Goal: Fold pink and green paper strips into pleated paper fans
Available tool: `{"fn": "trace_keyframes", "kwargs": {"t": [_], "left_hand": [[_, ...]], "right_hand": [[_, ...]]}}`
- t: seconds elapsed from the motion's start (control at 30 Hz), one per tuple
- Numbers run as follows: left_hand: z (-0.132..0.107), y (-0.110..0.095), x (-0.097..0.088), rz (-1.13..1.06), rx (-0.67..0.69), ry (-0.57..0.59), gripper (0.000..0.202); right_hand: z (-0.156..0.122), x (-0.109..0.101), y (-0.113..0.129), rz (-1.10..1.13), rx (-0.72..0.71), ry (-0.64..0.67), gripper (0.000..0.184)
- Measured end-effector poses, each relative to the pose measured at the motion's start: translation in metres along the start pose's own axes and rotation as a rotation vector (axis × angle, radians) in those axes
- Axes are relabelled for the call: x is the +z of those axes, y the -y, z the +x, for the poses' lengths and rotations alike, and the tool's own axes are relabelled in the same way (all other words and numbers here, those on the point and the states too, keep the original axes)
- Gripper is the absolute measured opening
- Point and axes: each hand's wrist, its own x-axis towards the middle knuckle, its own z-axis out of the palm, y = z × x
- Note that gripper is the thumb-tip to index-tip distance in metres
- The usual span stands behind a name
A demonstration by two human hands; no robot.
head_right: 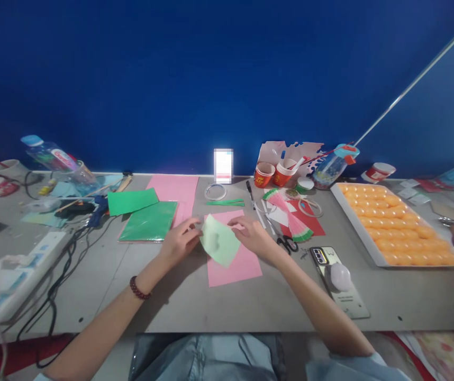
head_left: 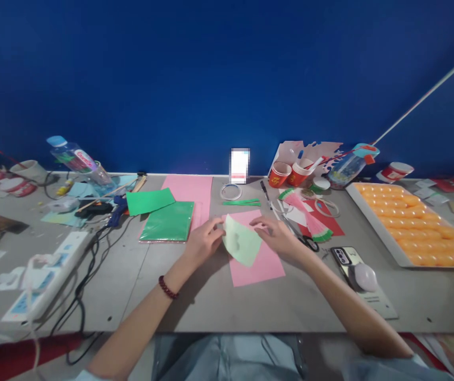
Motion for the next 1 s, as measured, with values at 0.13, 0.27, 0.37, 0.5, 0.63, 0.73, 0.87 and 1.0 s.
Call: {"fn": "trace_keyframes", "kwargs": {"t": [0.13,0.27,0.37,0.5,0.63,0.73,0.87,1.0], "left_hand": [[0.024,-0.002,-0.003,-0.574,-0.153,-0.041,0.019],[0.039,-0.003,-0.003,-0.982,-0.261,0.024,0.021],[0.042,-0.004,-0.001,-1.125,-0.338,0.044,0.026],[0.039,-0.004,0.0,-1.259,-0.519,0.049,0.024],[0.032,0.006,-0.008,-1.397,-0.691,0.11,0.033],[0.028,0.017,-0.017,-1.357,-0.772,0.145,0.033],[0.026,0.024,-0.018,-1.265,-0.805,0.066,0.031],[0.026,0.017,-0.011,-1.126,-0.778,0.048,0.03]], "right_hand": [[0.029,-0.004,0.021,0.133,-0.022,0.049,0.029],[0.047,0.003,0.032,0.247,-0.036,0.147,0.022],[0.051,0.01,0.03,0.326,-0.006,0.207,0.017],[0.049,0.012,0.027,0.435,0.074,0.17,0.018],[0.046,0.005,0.023,0.554,0.18,0.059,0.024],[0.044,-0.002,0.013,0.61,0.25,-0.071,0.028],[0.038,-0.008,-0.002,0.671,0.361,-0.216,0.033],[0.025,-0.009,-0.009,0.705,0.41,-0.294,0.033]]}}
